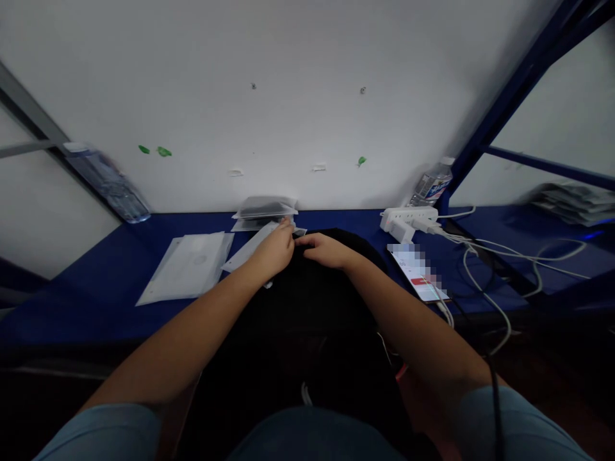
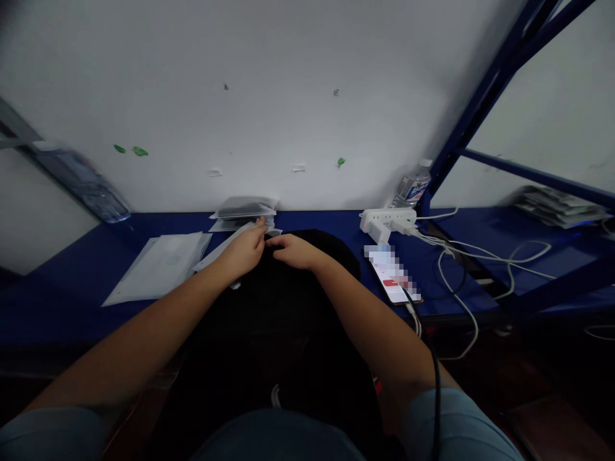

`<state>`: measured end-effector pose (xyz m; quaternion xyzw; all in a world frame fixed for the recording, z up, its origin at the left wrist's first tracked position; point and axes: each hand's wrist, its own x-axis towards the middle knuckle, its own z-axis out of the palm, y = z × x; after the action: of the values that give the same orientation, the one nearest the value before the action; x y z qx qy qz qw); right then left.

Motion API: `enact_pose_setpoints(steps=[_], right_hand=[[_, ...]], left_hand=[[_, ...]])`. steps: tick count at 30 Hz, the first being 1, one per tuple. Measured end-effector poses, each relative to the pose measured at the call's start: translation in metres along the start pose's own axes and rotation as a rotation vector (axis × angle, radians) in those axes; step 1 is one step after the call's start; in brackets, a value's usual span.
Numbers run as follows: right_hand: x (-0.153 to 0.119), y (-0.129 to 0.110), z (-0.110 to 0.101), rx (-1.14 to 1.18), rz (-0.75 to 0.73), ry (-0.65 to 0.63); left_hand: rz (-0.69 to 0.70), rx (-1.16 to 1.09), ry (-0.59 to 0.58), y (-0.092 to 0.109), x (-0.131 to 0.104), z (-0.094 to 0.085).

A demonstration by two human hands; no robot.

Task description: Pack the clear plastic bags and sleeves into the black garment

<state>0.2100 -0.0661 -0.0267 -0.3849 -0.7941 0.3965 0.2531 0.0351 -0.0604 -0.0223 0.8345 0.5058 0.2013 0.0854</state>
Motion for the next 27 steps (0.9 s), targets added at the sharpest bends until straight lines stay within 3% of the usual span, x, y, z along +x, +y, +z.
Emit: enact_pose_setpoints(steps=[2,6,11,13,15,18,23,27], right_hand=[[0.003,0.002,0.002,-0.03,-0.031,0.065],[0.005,0.006,0.009,-0.161,-0.034,0.317],[-0.011,0.007,0.002,-0.381,0.065,0.527],[-0.019,0.006,-0.007,-0.422,0.17,0.442],[-0.026,0.005,-0.016,-0.399,0.234,0.274],[-0.032,0.002,-0.023,-0.368,0.158,0.157],[-0.024,-0.001,-0.017,-0.312,-0.004,0.112],[-0.007,0.004,-0.002,-0.27,0.014,0.273]], left_hand=[[0.015,-0.008,-0.002,0.001,0.0,0.001],[0.039,-0.013,-0.012,0.004,-0.002,0.003],[0.024,0.052,-0.15,0.001,-0.007,-0.004],[-0.009,0.09,-0.241,-0.003,-0.011,-0.009],[-0.024,0.117,-0.309,-0.005,-0.014,-0.011],[-0.012,0.138,-0.335,-0.004,-0.018,-0.009],[-0.019,0.128,-0.291,0.002,-0.019,-0.006],[-0.047,0.085,-0.223,0.003,-0.016,-0.004]])
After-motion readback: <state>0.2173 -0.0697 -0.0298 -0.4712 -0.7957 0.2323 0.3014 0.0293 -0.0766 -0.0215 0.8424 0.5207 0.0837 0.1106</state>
